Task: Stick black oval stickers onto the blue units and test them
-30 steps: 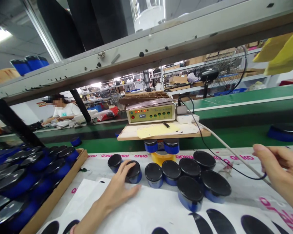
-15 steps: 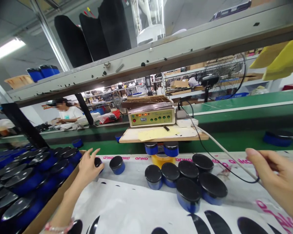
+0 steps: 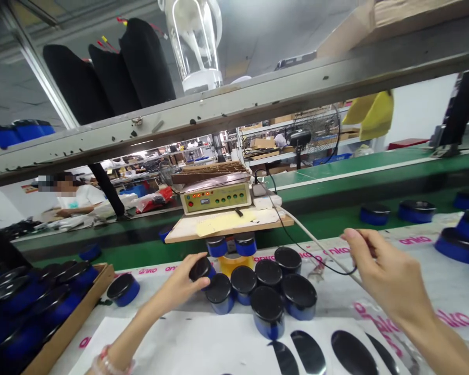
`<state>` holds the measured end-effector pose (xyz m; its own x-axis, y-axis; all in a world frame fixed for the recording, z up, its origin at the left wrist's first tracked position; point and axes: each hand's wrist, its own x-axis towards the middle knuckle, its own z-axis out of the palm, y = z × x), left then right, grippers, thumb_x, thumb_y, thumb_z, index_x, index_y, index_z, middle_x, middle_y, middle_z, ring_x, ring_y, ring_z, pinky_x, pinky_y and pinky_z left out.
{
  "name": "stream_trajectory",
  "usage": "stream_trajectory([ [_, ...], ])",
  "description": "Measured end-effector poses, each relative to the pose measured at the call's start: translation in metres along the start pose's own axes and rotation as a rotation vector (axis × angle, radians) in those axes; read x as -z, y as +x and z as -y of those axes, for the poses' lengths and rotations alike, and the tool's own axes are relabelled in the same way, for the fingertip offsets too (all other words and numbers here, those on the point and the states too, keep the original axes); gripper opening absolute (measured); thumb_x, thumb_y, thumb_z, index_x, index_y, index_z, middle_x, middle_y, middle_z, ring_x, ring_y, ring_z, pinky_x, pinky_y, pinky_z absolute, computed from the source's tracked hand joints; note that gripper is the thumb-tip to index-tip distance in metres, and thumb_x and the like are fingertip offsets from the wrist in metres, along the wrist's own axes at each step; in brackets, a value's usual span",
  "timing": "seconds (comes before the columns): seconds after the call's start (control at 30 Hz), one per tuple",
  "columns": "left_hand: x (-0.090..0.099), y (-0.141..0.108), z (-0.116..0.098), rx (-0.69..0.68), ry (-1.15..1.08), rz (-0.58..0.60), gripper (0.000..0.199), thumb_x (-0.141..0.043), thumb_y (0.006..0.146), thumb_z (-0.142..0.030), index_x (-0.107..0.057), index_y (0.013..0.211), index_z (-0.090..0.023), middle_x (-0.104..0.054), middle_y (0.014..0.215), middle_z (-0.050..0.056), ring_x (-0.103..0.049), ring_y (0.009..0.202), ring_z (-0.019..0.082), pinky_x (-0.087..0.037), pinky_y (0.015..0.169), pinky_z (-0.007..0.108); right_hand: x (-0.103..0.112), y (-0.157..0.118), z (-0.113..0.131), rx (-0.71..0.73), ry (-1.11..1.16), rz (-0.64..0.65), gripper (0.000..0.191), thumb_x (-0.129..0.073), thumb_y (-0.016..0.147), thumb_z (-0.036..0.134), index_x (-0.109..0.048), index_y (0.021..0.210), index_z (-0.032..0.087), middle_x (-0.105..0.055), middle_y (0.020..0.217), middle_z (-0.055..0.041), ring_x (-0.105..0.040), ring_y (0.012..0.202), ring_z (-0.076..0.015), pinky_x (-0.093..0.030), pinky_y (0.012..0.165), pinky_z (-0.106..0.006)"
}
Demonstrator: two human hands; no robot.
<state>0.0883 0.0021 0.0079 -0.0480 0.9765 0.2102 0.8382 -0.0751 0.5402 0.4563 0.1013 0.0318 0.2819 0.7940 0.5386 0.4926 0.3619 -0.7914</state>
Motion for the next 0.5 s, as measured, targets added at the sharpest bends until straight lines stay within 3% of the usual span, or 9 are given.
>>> stream_trajectory([
  [0.1,0.002,0.007,-0.009,-0.003,0.012,0.097,0.046,-0.054,0.084,-0.041,-0.052,0.126,-0.024,-0.059,0.124,0.006,-0.058,0.112,0.021,-0.046,0.096,0.034,0.006,0.005,0.001,-0.021,0.175,-0.111,0.024,-0.050,0.080,0.053,-0.058,0.072,0.032,-0.055,0.064,-0.0017,-0.052,0.059,-0.0222,-0.039,0.063,-0.042],
  [0.27,0.026,0.020,-0.033,0.010,0.084,0.110,0.048,-0.057,0.078,-0.048,-0.060,0.118,-0.022,-0.060,0.124,0.010,-0.054,0.117,0.030,-0.041,0.100,0.048,0.033,0.034,-0.005,-0.112,0.506,-0.408,0.030,-0.032,0.089,0.049,-0.035,0.070,0.025,-0.041,0.060,0.0041,-0.045,0.048,-0.0141,-0.044,0.050,-0.032],
  [0.33,0.031,0.024,-0.045,-0.015,0.076,0.101,0.051,-0.050,0.080,-0.053,-0.057,0.121,-0.024,-0.058,0.128,0.009,-0.053,0.119,0.030,-0.040,0.101,0.048,0.052,0.051,-0.009,-0.160,0.522,-0.451,0.035,-0.028,0.094,0.048,-0.040,0.074,0.022,-0.042,0.061,0.0048,-0.045,0.048,-0.0114,-0.045,0.050,-0.029],
  [0.4,0.030,0.025,-0.049,-0.032,0.059,0.112,0.054,-0.045,0.080,-0.060,-0.057,0.122,-0.027,-0.060,0.126,0.006,-0.056,0.115,0.029,-0.044,0.098,0.047,0.072,0.067,-0.015,-0.194,0.468,-0.458,0.035,-0.035,0.096,0.047,-0.052,0.087,0.017,-0.051,0.070,0.0026,-0.052,0.054,-0.0102,-0.048,0.053,-0.027],
  [0.5,0.021,0.025,-0.037,-0.091,0.069,0.142,0.050,-0.049,0.076,-0.063,-0.063,0.114,-0.033,-0.066,0.117,0.002,-0.063,0.105,0.028,-0.051,0.091,0.044,0.095,0.093,-0.024,-0.222,0.279,-0.428,0.028,-0.052,0.093,0.037,-0.056,0.109,0.014,-0.061,0.096,-0.0041,-0.061,0.076,-0.0142,-0.052,0.065,-0.031],
])
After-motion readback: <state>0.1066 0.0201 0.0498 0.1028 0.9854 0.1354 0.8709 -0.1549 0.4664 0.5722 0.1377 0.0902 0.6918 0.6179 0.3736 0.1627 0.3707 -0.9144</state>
